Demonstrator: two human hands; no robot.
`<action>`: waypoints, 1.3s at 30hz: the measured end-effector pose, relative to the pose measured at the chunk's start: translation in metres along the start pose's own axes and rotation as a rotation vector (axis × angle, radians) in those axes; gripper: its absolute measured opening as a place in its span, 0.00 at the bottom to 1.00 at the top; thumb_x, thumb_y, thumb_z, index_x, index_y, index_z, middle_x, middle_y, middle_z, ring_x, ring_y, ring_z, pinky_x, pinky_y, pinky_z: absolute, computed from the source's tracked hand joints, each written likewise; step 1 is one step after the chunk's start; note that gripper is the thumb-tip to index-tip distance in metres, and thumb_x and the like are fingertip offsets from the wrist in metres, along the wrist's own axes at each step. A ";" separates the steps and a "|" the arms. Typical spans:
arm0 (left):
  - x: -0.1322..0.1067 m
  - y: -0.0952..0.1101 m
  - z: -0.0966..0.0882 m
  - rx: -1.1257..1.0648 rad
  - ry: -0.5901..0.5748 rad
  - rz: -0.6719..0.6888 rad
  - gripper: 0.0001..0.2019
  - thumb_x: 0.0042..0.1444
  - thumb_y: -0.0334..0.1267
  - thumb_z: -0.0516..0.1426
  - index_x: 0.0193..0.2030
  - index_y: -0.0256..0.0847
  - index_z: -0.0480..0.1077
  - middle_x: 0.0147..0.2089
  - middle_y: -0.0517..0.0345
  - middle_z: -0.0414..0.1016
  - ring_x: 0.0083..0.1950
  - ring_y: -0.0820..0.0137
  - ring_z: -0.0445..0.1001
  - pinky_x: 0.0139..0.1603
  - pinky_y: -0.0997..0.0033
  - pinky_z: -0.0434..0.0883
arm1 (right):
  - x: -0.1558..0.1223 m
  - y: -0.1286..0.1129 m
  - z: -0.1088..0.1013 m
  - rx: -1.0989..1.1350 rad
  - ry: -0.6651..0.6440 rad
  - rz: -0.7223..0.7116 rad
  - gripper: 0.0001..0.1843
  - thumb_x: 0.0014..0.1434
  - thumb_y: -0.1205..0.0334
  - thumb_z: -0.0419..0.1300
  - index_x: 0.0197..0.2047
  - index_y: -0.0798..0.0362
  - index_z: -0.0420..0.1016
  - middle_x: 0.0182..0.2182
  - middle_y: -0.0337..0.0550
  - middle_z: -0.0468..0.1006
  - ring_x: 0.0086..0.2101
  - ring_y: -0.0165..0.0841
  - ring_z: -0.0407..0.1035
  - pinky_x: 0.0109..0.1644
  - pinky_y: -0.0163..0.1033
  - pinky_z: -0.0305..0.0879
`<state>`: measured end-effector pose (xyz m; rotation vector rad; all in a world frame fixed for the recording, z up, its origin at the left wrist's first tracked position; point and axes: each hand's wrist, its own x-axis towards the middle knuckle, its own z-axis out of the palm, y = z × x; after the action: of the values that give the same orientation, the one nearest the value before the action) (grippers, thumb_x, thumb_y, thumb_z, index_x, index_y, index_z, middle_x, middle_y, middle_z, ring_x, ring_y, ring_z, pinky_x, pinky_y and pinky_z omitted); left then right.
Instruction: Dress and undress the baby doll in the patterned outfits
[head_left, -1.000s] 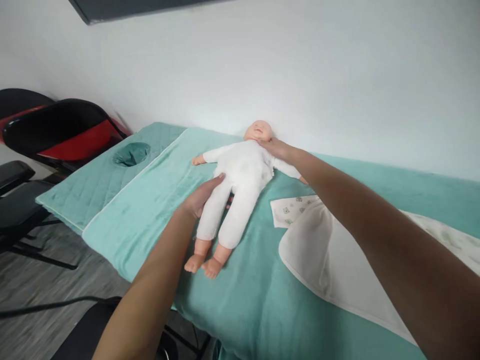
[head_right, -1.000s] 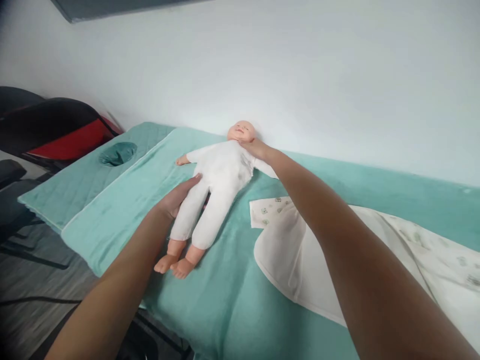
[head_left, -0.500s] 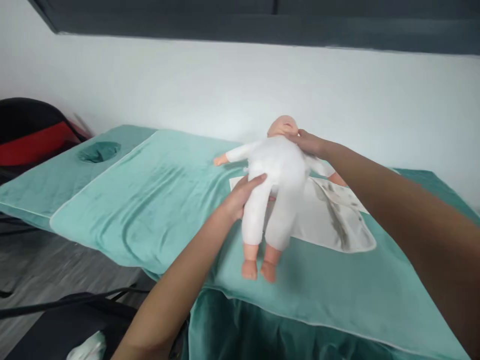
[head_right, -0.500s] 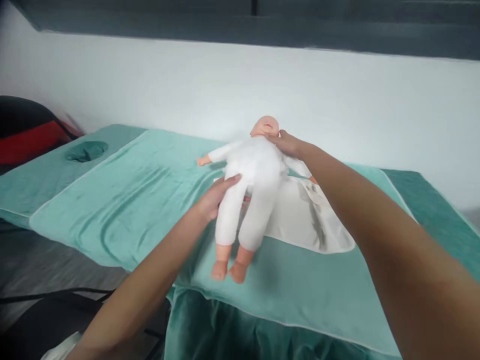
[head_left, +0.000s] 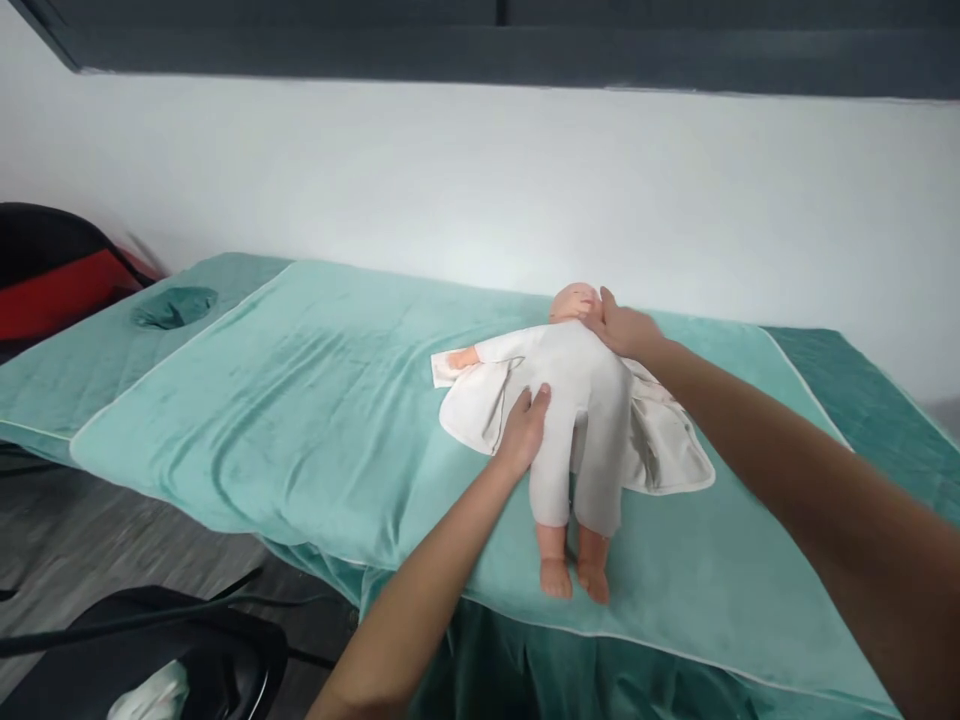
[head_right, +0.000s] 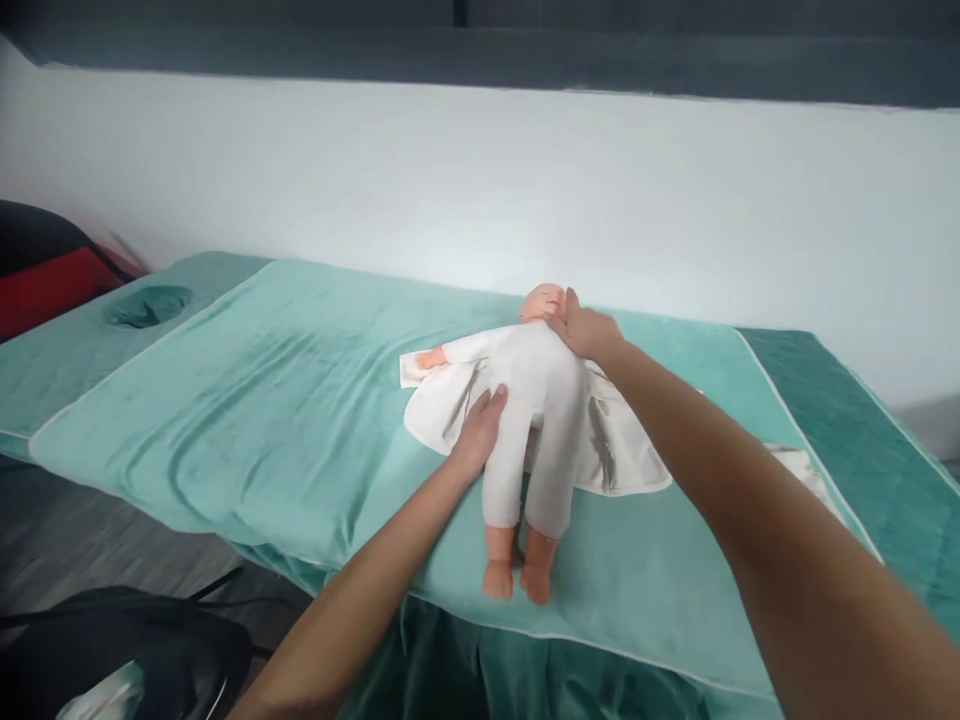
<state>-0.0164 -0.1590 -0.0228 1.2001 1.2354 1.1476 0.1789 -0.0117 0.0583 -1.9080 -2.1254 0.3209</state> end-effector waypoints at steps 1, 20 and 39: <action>0.004 -0.003 -0.001 0.055 0.072 0.024 0.23 0.67 0.59 0.47 0.38 0.41 0.71 0.39 0.48 0.79 0.45 0.60 0.76 0.49 0.58 0.71 | 0.003 -0.006 -0.003 -0.133 0.028 -0.047 0.42 0.68 0.39 0.49 0.73 0.62 0.52 0.51 0.68 0.78 0.51 0.57 0.73 0.56 0.61 0.65; 0.071 -0.029 -0.037 1.061 0.307 0.428 0.12 0.67 0.36 0.51 0.51 0.39 0.73 0.55 0.40 0.75 0.59 0.49 0.68 0.57 0.48 0.66 | 0.018 -0.108 0.055 -0.355 -0.233 -0.489 0.21 0.70 0.45 0.52 0.54 0.52 0.70 0.46 0.52 0.81 0.42 0.45 0.74 0.38 0.42 0.61; 0.095 -0.043 -0.078 0.096 0.575 0.142 0.10 0.50 0.32 0.56 0.37 0.38 0.77 0.41 0.54 0.81 0.44 0.66 0.77 0.50 0.67 0.72 | -0.010 -0.082 0.048 -0.373 -0.254 -0.495 0.30 0.68 0.34 0.47 0.50 0.49 0.77 0.46 0.52 0.82 0.44 0.47 0.75 0.40 0.43 0.60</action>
<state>-0.0939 -0.0649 -0.0681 1.0725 1.6642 1.6255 0.0871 -0.0299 0.0398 -1.4831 -2.9024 0.0657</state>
